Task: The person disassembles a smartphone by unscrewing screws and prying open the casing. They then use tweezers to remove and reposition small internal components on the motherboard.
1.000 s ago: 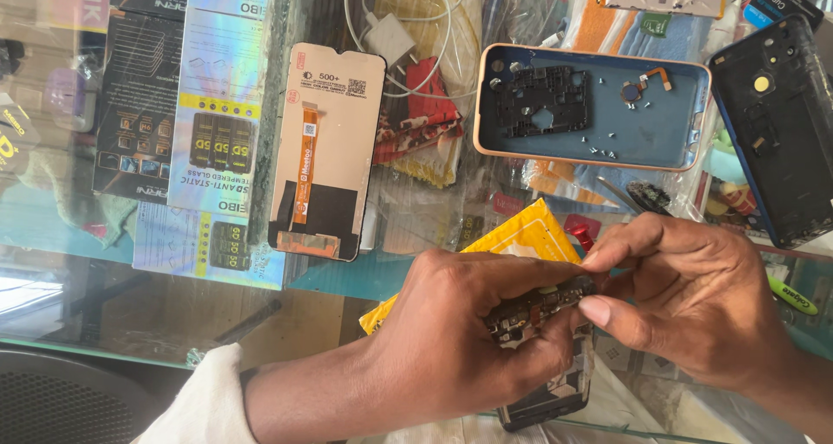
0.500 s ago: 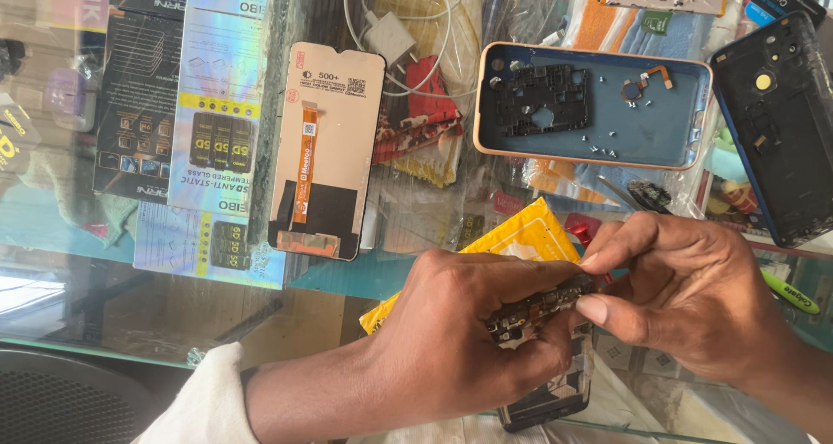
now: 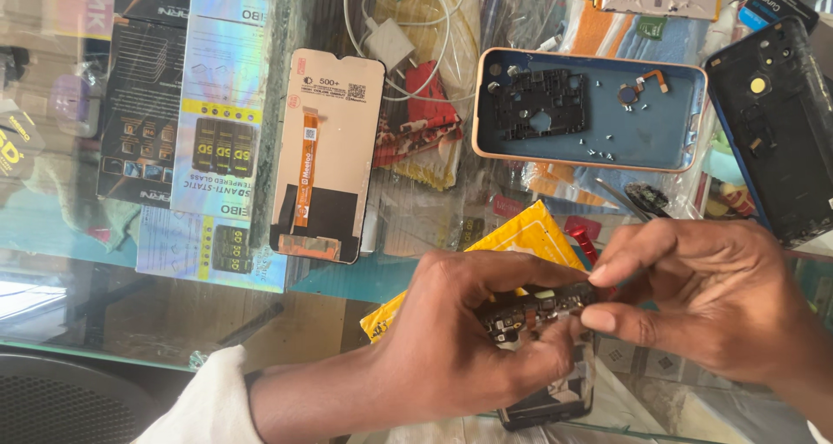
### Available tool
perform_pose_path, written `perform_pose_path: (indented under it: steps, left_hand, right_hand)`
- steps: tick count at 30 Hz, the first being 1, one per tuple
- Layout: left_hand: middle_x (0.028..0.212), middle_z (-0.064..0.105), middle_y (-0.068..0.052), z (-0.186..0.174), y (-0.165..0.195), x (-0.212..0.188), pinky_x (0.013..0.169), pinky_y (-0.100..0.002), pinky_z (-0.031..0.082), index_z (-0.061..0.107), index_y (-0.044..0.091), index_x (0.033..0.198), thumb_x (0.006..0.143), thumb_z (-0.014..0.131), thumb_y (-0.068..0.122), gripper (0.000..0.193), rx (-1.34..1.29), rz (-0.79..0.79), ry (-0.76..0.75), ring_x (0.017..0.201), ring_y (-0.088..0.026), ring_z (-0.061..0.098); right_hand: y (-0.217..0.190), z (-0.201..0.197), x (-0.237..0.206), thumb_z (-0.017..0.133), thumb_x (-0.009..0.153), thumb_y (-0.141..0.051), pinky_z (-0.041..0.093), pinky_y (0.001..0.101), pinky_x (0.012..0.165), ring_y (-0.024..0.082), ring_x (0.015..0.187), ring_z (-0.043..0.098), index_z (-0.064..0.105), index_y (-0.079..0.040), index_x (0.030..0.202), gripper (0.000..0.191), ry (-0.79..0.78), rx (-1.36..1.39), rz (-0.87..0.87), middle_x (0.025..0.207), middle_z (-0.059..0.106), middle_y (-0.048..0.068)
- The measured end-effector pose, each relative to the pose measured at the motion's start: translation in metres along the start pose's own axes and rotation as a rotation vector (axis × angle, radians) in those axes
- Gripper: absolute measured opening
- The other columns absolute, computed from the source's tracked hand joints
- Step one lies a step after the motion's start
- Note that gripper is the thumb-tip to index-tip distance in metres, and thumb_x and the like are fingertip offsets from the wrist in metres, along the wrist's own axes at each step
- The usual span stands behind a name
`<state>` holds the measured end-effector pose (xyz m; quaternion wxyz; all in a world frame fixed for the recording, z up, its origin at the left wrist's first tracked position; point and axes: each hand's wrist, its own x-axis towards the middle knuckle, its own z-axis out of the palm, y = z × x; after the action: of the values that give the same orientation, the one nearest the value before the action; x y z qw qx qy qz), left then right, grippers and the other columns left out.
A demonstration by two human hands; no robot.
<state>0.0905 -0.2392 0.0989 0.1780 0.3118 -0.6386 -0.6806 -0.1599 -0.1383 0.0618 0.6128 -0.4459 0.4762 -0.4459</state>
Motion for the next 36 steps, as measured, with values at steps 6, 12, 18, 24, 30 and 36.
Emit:
perform_pose_path:
  steps: [6, 12, 18, 24, 30, 36]
  left_hand:
    - [0.092, 0.078, -0.004, 0.008, -0.004, 0.002, 0.073, -0.021, 0.062, 0.074, -0.001, 0.116, 0.087, 0.079, 0.015, 0.034, -0.212, -0.077, 0.002, 0.083, -0.001, 0.071]
    - [0.086, 0.078, -0.004, 0.009, -0.008, 0.006, 0.066, -0.021, 0.059, 0.076, -0.001, 0.111, 0.088, 0.079, 0.015, 0.028, -0.146, -0.066, 0.094, 0.075, 0.0, 0.069]
    - [0.078, 0.076, -0.005, 0.009, -0.011, 0.006, 0.061, -0.023, 0.057, 0.075, -0.001, 0.108, 0.085, 0.079, 0.019, 0.031, -0.082, -0.076, 0.1, 0.069, -0.001, 0.068]
    - [0.077, 0.075, -0.006, 0.009, -0.006, 0.006, 0.062, -0.024, 0.058, 0.075, -0.001, 0.108, 0.086, 0.075, 0.019, 0.031, -0.08, -0.045, 0.103, 0.069, -0.002, 0.068]
    - [0.075, 0.074, -0.007, 0.011, -0.001, 0.009, 0.06, -0.024, 0.057, 0.075, -0.002, 0.106, 0.09, 0.072, 0.023, 0.03, -0.06, -0.041, 0.109, 0.066, -0.002, 0.067]
    - [0.074, 0.073, -0.005, 0.011, 0.001, 0.011, 0.059, -0.023, 0.055, 0.076, -0.002, 0.105, 0.09, 0.071, 0.022, 0.029, -0.101, -0.062, 0.104, 0.067, 0.0, 0.062]
  right_hand:
    - [-0.005, -0.002, 0.004, 0.084, 0.079, 0.01, 0.068, 0.0328, 0.083, 0.02, 0.095, 0.076, 0.073, 0.004, 0.103, 0.028, 0.061, -0.052, 0.056, 0.102, 0.074, 0.013]
    - [-0.026, 0.013, 0.01, 0.082, 0.078, 0.001, 0.065, 0.0265, 0.083, 0.015, 0.09, 0.076, 0.076, 0.0, 0.101, 0.024, 0.188, -0.392, -0.043, 0.1, 0.078, 0.009]
    - [-0.04, 0.027, 0.021, 0.084, 0.075, -0.002, 0.064, 0.0251, 0.075, 0.012, 0.079, 0.076, 0.075, -0.002, 0.093, 0.02, 0.21, -0.735, -0.138, 0.088, 0.079, 0.008]
    - [-0.043, 0.023, 0.022, 0.084, 0.076, -0.002, 0.064, 0.0253, 0.079, 0.011, 0.08, 0.076, 0.075, -0.003, 0.096, 0.021, 0.165, -0.659, -0.156, 0.09, 0.079, 0.008]
    - [-0.042, 0.016, 0.018, 0.085, 0.075, -0.002, 0.064, 0.0218, 0.071, 0.012, 0.081, 0.076, 0.077, -0.005, 0.099, 0.025, 0.135, -0.596, -0.126, 0.092, 0.077, 0.009]
    - [-0.044, 0.013, 0.017, 0.085, 0.076, -0.003, 0.064, 0.02, 0.07, 0.011, 0.083, 0.075, 0.077, -0.006, 0.1, 0.026, 0.117, -0.622, -0.126, 0.093, 0.079, 0.008]
